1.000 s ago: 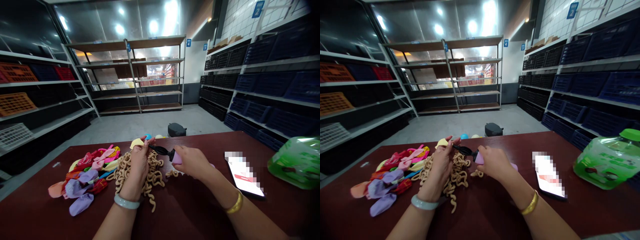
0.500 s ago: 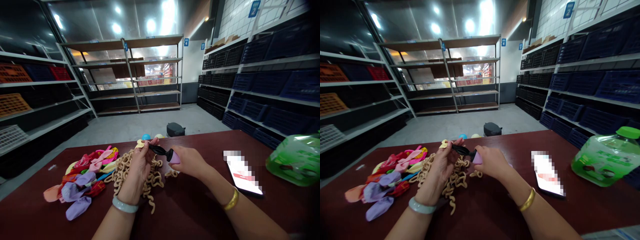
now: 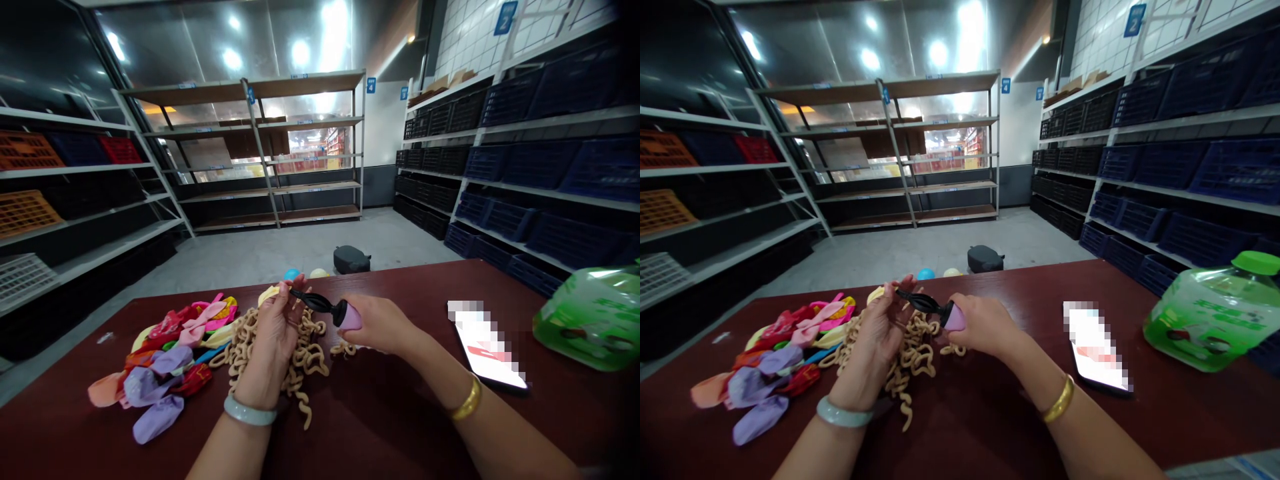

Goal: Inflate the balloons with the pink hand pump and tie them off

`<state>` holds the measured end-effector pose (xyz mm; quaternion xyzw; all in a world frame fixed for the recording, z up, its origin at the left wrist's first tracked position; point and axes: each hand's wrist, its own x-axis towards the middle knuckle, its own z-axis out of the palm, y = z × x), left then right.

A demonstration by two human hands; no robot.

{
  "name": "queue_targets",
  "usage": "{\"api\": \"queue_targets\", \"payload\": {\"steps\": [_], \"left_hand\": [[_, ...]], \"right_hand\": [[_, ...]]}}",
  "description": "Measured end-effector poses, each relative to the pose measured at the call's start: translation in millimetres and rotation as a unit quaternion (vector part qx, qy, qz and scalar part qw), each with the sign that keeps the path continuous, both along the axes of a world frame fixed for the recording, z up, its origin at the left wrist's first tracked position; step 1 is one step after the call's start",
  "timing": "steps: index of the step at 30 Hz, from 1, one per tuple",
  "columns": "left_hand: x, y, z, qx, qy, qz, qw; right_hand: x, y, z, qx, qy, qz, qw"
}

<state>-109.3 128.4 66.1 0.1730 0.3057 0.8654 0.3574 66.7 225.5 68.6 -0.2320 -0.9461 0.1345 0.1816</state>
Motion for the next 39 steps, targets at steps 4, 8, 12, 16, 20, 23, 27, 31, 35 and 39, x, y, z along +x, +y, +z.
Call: {"api": "queue_targets", "payload": {"steps": [4,8,12,16,20,23,27,31,35,39], "left_hand": [[-2.7,-0.5,-1.6,-0.009,0.007,-0.007,1.0],[-3.7,-1.0,-2.7,-0.017,0.018,-0.032,0.999],[0.5,-1.3,-3.5,-0.057,0.042,-0.068,0.995],[9.4,-0.5,-6.1,-0.077,0.053,-0.097,0.991],[16.4,1.1,-8.3,-0.07,0.071,-0.13,0.986],[18.8,1.4,-7.1,-0.082,0.097,-0.106,0.986],[18.6,-0.8,-3.9,-0.055,0.127,-0.069,0.988],[15.9,-1.3,-2.9,-0.038,0.127,-0.05,0.99],[15.5,2.7,-4.6,-0.042,0.124,0.004,0.991],[18.8,5.1,-6.8,-0.013,0.076,0.043,0.996]], "right_hand": [[1.6,2.0,-0.4,0.019,0.003,-0.001,1.0],[3.2,2.7,0.4,0.036,-0.003,-0.002,0.999],[5.6,4.8,1.6,0.053,-0.003,-0.002,0.999],[5.8,7.1,0.0,0.058,0.0,-0.001,0.998],[1.1,4.8,-3.8,0.032,0.006,0.002,0.999],[-2.3,1.4,-4.9,0.007,0.014,0.004,1.0],[-3.1,-1.7,-1.3,-0.02,0.012,0.004,1.0],[-2.8,-3.9,3.5,-0.032,0.0,0.002,0.999],[-3.0,-5.6,3.6,-0.041,0.004,0.007,0.999],[-2.8,-4.9,1.2,-0.045,0.003,0.008,0.999]]}}
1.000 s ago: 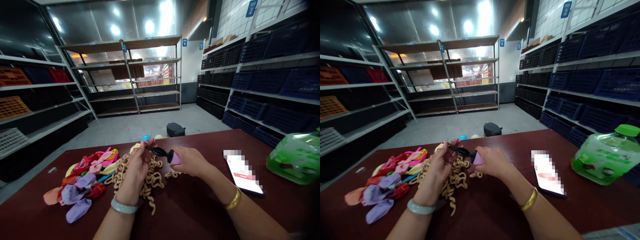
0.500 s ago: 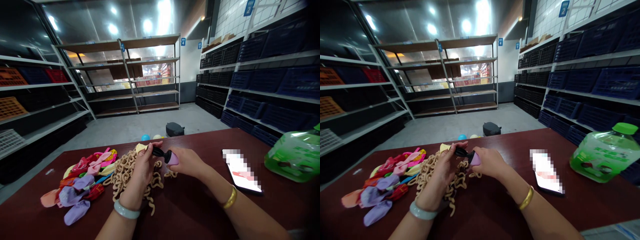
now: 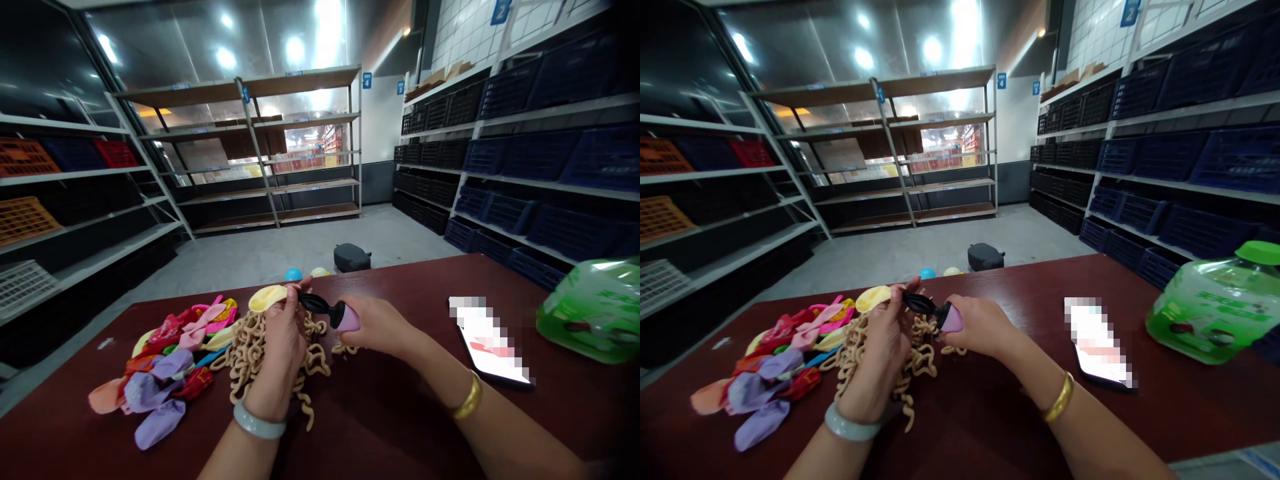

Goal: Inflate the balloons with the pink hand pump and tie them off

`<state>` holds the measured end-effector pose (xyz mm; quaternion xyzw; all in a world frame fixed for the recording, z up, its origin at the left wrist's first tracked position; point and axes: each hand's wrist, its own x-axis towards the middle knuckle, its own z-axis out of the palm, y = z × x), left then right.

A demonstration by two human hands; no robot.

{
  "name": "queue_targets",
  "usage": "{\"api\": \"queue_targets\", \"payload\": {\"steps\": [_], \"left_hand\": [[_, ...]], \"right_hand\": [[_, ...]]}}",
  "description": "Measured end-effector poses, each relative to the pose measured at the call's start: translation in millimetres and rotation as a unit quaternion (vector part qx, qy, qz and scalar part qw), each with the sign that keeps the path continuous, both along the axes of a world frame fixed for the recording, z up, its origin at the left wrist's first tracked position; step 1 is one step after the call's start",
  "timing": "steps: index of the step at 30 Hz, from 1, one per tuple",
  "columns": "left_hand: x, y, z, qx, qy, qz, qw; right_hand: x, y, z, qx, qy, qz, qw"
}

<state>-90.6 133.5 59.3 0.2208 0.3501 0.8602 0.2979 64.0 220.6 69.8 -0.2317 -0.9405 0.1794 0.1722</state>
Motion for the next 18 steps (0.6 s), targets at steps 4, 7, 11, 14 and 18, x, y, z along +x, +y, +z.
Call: {"api": "queue_targets", "payload": {"steps": [4,7,11,14,18], "left_hand": [[3.5,-0.5,-0.9,-0.02,-0.022,-0.039,0.999],[6.2,-1.1,0.0,-0.043,-0.026,-0.076,0.996],[11.2,-2.4,1.9,-0.043,-0.036,-0.106,0.993],[15.4,-4.6,2.8,-0.036,-0.035,-0.128,0.991],[19.5,-6.4,2.7,-0.032,-0.031,-0.121,0.992]], "right_hand": [[3.4,5.3,0.9,0.001,-0.007,-0.001,1.0],[7.4,10.4,3.8,0.01,-0.018,-0.005,1.0],[9.5,13.0,6.2,0.021,-0.014,0.002,1.0],[8.2,11.4,6.0,0.034,-0.014,-0.001,0.999],[5.8,7.3,5.4,0.027,-0.003,-0.002,1.0]]}}
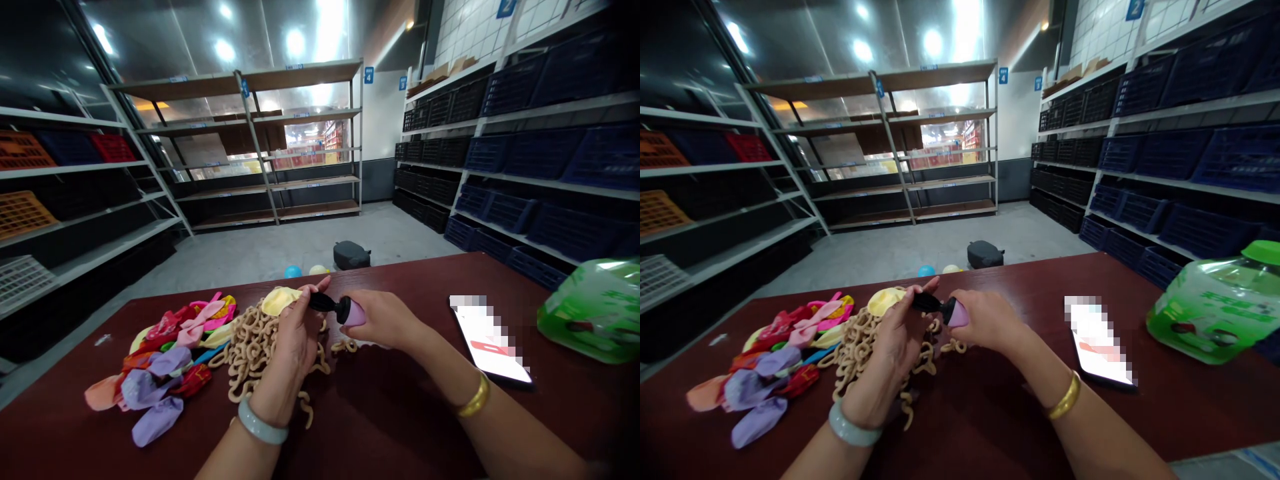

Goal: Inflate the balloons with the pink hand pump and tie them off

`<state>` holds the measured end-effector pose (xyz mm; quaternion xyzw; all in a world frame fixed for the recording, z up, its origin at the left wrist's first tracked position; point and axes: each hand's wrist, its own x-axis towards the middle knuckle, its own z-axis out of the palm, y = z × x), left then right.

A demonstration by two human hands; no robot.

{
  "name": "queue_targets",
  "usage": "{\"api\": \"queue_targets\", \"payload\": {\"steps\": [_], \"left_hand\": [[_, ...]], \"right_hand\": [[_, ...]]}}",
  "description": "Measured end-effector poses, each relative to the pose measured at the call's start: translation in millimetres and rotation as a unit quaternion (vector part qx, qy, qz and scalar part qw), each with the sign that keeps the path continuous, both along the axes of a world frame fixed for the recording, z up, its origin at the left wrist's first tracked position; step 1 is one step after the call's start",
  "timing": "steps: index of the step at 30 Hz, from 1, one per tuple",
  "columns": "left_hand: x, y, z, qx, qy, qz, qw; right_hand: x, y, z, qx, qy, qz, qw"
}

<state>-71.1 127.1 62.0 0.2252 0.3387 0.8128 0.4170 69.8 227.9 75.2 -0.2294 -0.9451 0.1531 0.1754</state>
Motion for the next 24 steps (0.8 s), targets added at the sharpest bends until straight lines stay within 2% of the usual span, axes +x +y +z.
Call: {"api": "queue_targets", "payload": {"steps": [4,8,11,14,18,21,24], "left_hand": [[3.9,2.6,-1.1,0.043,-0.019,-0.016,0.999],[-4.1,4.8,1.0,0.092,-0.036,0.022,0.995],[-27.3,1.7,6.9,0.113,-0.049,0.084,0.989],[-57.2,-5.2,13.9,0.131,-0.065,0.14,0.979],[-84.5,-12.5,18.4,0.156,-0.069,0.175,0.97],[-87.6,-12.1,17.1,0.171,-0.066,0.177,0.967],[-76.6,-7.4,13.3,0.181,-0.051,0.179,0.966]], "right_hand": [[-1.9,-4.8,-1.4,-0.043,0.02,0.03,0.998],[-5.0,-7.0,-6.4,0.008,-0.007,0.006,1.0],[-7.8,-4.5,-11.5,0.059,-0.043,-0.019,0.997],[-9.4,2.3,-16.2,0.083,-0.037,-0.02,0.996],[-8.1,16.4,-22.7,0.107,-0.013,-0.023,0.994],[-6.0,24.9,-26.0,0.115,-0.003,-0.03,0.993],[-5.0,24.6,-25.8,0.123,-0.006,-0.039,0.992]]}}
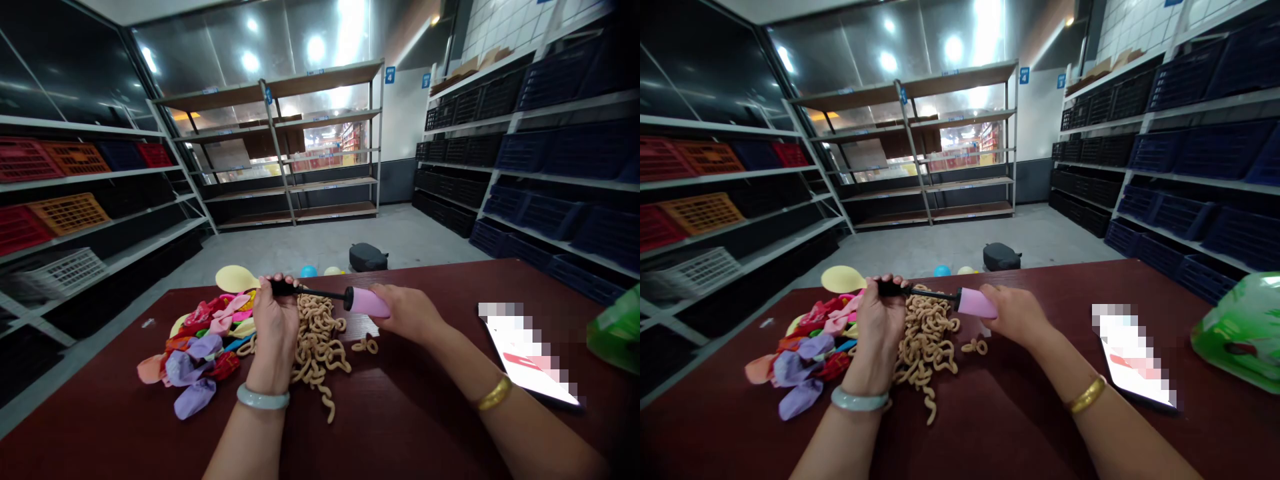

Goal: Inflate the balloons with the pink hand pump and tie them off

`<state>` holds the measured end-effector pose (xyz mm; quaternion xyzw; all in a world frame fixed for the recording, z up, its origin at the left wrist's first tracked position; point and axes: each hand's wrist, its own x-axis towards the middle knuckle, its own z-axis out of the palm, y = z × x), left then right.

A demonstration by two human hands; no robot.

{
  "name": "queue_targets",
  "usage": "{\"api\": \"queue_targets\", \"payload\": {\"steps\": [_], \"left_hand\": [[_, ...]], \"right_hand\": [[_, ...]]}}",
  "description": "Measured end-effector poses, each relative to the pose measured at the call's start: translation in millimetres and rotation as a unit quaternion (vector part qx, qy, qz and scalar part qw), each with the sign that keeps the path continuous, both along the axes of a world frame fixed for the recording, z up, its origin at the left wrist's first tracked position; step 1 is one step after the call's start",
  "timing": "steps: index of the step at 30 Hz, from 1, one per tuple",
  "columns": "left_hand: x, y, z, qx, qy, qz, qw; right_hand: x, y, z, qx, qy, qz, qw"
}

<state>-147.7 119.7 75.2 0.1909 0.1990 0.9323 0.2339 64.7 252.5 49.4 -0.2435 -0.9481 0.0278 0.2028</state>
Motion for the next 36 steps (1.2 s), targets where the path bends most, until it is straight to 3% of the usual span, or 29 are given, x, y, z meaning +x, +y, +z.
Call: {"api": "queue_targets", "payload": {"steps": [7,12,17,22,29,32,36], "left_hand": [[47.4,13.5,-9.2,-0.073,0.046,-0.058,0.995],[63.0,18.4,-12.6,-0.093,0.025,-0.082,0.992],[60.2,12.9,-9.6,-0.033,0.009,-0.084,0.996],[38.7,-0.8,5.1,-0.008,0.007,-0.091,0.996],[-6.8,-22.7,20.6,0.044,0.016,0.006,0.999],[-3.3,-20.9,19.3,0.047,0.017,0.017,0.999],[23.5,-7.0,10.5,0.027,0.019,-0.013,0.999]], "right_hand": [[-2.4,-15.2,6.8,-0.007,-0.003,0.012,1.0],[-2.5,-19.8,10.3,-0.019,-0.018,0.002,1.0],[-7.5,-30.8,10.4,-0.04,-0.021,0.016,0.999],[-10.5,-30.7,10.2,-0.08,-0.019,0.028,0.996],[-3.5,-15.0,10.6,-0.093,-0.026,0.055,0.994],[-3.6,-15.2,7.6,-0.08,-0.022,0.044,0.996],[-8.1,-22.5,4.5,-0.063,-0.013,0.033,0.997]]}}
